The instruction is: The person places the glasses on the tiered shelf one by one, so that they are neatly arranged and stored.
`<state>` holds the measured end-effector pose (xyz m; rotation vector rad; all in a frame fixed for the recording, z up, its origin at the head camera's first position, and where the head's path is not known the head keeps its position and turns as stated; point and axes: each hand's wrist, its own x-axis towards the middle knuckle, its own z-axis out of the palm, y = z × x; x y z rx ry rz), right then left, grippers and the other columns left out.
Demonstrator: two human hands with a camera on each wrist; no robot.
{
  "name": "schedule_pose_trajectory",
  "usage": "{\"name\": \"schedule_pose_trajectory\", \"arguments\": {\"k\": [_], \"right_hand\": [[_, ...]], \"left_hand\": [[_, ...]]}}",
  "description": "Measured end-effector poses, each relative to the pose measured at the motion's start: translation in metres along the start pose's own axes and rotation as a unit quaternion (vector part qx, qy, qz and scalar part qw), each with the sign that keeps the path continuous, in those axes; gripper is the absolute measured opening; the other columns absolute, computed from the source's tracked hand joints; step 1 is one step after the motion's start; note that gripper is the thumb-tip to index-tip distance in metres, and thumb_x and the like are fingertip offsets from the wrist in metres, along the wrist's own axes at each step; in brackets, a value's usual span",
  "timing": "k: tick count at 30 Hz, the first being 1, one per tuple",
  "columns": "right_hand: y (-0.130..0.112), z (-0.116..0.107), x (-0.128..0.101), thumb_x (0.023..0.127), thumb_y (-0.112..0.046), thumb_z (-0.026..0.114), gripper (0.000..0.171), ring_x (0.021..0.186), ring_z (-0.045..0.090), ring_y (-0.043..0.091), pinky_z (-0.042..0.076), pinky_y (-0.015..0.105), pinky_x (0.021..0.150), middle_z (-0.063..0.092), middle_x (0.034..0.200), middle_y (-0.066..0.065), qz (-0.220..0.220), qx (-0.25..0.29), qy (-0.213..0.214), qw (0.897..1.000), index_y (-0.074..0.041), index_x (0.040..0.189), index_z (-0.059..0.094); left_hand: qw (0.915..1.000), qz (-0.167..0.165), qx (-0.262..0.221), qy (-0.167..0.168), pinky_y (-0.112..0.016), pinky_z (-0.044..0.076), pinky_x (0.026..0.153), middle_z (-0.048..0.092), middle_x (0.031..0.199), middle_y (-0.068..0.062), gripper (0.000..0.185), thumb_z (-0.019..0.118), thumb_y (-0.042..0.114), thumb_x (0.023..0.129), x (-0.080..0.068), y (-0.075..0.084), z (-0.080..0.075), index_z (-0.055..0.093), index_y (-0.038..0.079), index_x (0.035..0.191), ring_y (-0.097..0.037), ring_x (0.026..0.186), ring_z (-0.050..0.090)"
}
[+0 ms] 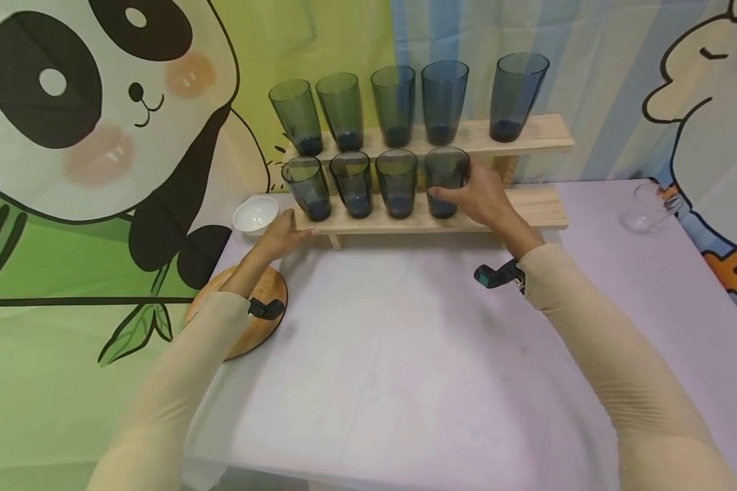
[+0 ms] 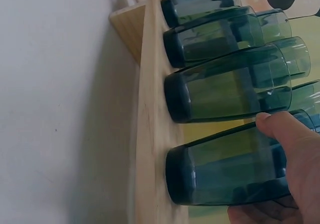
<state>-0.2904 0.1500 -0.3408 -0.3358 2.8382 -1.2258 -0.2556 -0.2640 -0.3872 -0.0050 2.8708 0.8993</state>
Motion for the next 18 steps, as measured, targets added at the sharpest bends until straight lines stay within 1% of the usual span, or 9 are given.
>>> {"name": "schedule_pose_trajectory", "arguments": {"k": [2,4,6,7,10,11,13,15,18], "right_hand": [[0.002,0.002,-0.001,0.081,-0.066,0.071,0.101,0.099,0.051,0.039,0.042,0.054,0.081,0.055,0.117,0.025,-0.001,0.002,0.002,1.0,0.001,0.149,0.036],[0.004,0.003,-0.002,0.081,-0.066,0.071,0.103,0.1,0.05,0.039,0.041,0.054,0.082,0.054,0.116,0.024,0.0,0.0,-0.002,1.0,0.001,0.15,0.034],[0.006,0.003,-0.004,0.081,-0.065,0.072,0.104,0.109,0.05,0.041,0.042,0.056,0.087,0.053,0.124,0.026,-0.003,0.008,-0.012,1.0,0.0,0.151,0.031],[0.008,0.003,-0.006,0.08,-0.064,0.074,0.106,0.116,0.05,0.042,0.042,0.057,0.092,0.051,0.131,0.026,-0.005,0.013,-0.02,1.0,0.0,0.152,0.03],[0.016,-0.001,-0.012,0.08,-0.063,0.075,0.109,0.133,0.041,0.044,0.036,0.061,0.103,0.041,0.147,0.027,-0.003,0.014,-0.051,0.999,0.001,0.154,0.026],[0.02,-0.004,-0.015,0.081,-0.062,0.074,0.11,0.137,0.037,0.044,0.034,0.062,0.105,0.037,0.151,0.027,-0.003,0.012,-0.061,0.998,0.001,0.155,0.024],[0.028,-0.01,-0.022,0.084,-0.06,0.073,0.108,0.138,0.035,0.045,0.033,0.063,0.105,0.034,0.152,0.029,-0.003,-0.006,-0.077,0.997,0.003,0.155,0.022],[0.037,-0.018,-0.03,0.087,-0.06,0.069,0.108,0.138,0.032,0.048,0.032,0.066,0.104,0.029,0.154,0.031,-0.002,-0.034,-0.094,0.995,0.004,0.157,0.015],[0.053,-0.032,-0.045,0.093,-0.058,0.063,0.104,0.137,0.027,0.054,0.028,0.071,0.102,0.022,0.154,0.036,-0.004,-0.074,-0.104,0.992,0.006,0.157,0.01]], "left_hand": [[1.0,0.004,0.001,0.002,-0.05,0.035,0.109,0.046,0.14,-0.033,0.077,0.069,0.035,0.096,0.0,-0.001,0.001,0.033,-0.012,0.146,-0.044,0.13,0.045],[1.0,0.008,0.001,0.005,-0.05,0.036,0.109,0.047,0.139,-0.033,0.076,0.069,0.034,0.096,0.0,-0.002,0.002,0.034,-0.012,0.145,-0.044,0.129,0.046],[0.9999,0.011,-0.001,0.008,-0.05,0.036,0.108,0.047,0.139,-0.032,0.075,0.07,0.034,0.096,0.0,-0.003,0.003,0.035,-0.011,0.145,-0.044,0.128,0.046],[0.9999,0.013,-0.003,0.009,-0.05,0.036,0.108,0.047,0.139,-0.032,0.075,0.07,0.034,0.096,0.0,-0.004,0.003,0.035,-0.011,0.145,-0.043,0.128,0.047],[0.9996,0.02,-0.012,0.013,-0.05,0.035,0.109,0.047,0.141,-0.03,0.076,0.07,0.035,0.095,0.0,-0.006,0.006,0.035,-0.008,0.147,-0.042,0.13,0.046],[0.9995,0.021,-0.016,0.015,-0.049,0.036,0.109,0.047,0.141,-0.029,0.076,0.07,0.036,0.095,0.0,-0.007,0.006,0.036,-0.007,0.148,-0.041,0.13,0.046],[0.9993,0.021,-0.027,0.018,-0.05,0.035,0.109,0.047,0.142,-0.028,0.077,0.07,0.036,0.095,-0.002,-0.008,0.007,0.036,-0.006,0.149,-0.041,0.13,0.046],[0.9991,0.011,-0.034,0.023,-0.05,0.033,0.111,0.043,0.145,-0.028,0.082,0.07,0.039,0.094,-0.007,-0.009,0.007,0.032,-0.006,0.151,-0.041,0.134,0.042],[0.9993,-0.014,-0.024,0.026,-0.051,0.024,0.115,0.027,0.155,-0.03,0.094,0.067,0.046,0.094,-0.018,-0.012,0.003,0.018,-0.007,0.155,-0.042,0.142,0.028]]}}
